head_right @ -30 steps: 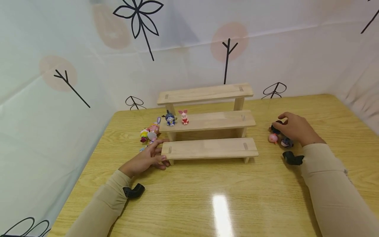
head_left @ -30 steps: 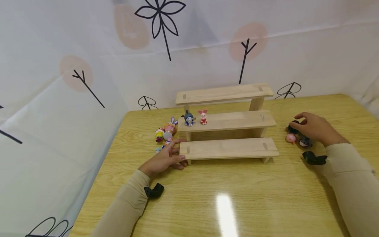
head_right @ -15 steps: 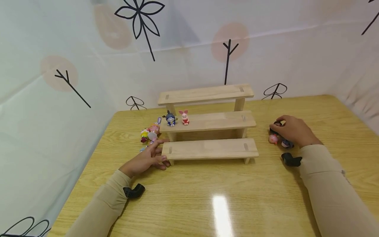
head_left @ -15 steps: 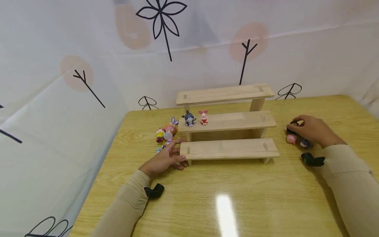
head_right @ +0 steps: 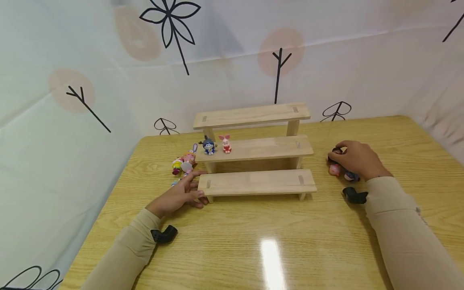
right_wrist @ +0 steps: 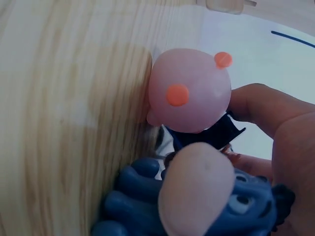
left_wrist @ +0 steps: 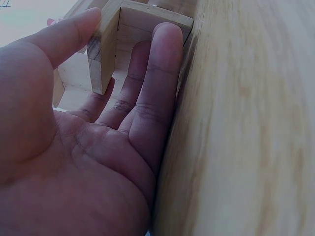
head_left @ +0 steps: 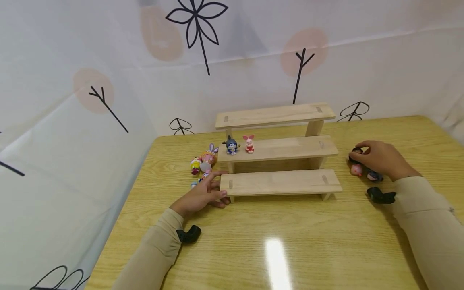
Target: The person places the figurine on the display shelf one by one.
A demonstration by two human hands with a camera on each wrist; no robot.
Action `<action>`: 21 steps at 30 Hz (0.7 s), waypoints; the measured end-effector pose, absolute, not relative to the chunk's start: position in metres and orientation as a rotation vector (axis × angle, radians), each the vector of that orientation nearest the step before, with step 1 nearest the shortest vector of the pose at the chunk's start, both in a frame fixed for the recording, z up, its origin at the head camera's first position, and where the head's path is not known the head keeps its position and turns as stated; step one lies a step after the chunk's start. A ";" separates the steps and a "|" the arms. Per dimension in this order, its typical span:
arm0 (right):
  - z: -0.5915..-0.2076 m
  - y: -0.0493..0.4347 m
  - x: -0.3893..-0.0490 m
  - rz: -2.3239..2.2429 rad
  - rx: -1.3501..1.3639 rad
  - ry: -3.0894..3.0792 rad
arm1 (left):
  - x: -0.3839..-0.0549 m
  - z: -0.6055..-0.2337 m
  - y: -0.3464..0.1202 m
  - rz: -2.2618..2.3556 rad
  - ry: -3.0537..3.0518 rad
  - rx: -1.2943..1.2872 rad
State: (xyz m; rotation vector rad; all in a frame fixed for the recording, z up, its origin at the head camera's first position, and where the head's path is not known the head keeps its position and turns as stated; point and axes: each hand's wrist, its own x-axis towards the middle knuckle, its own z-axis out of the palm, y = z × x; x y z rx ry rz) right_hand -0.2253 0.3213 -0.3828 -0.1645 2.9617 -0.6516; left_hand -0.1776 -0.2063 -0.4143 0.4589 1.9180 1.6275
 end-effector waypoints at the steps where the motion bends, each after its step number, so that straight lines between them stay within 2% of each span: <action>1: -0.382 0.320 -0.225 -0.656 -0.158 2.969 | -0.178 -0.414 -0.206 1.628 1.916 0.459; 21: -0.370 0.294 -0.219 -0.993 -0.115 3.314 | -0.177 -0.415 -0.206 1.633 1.910 0.448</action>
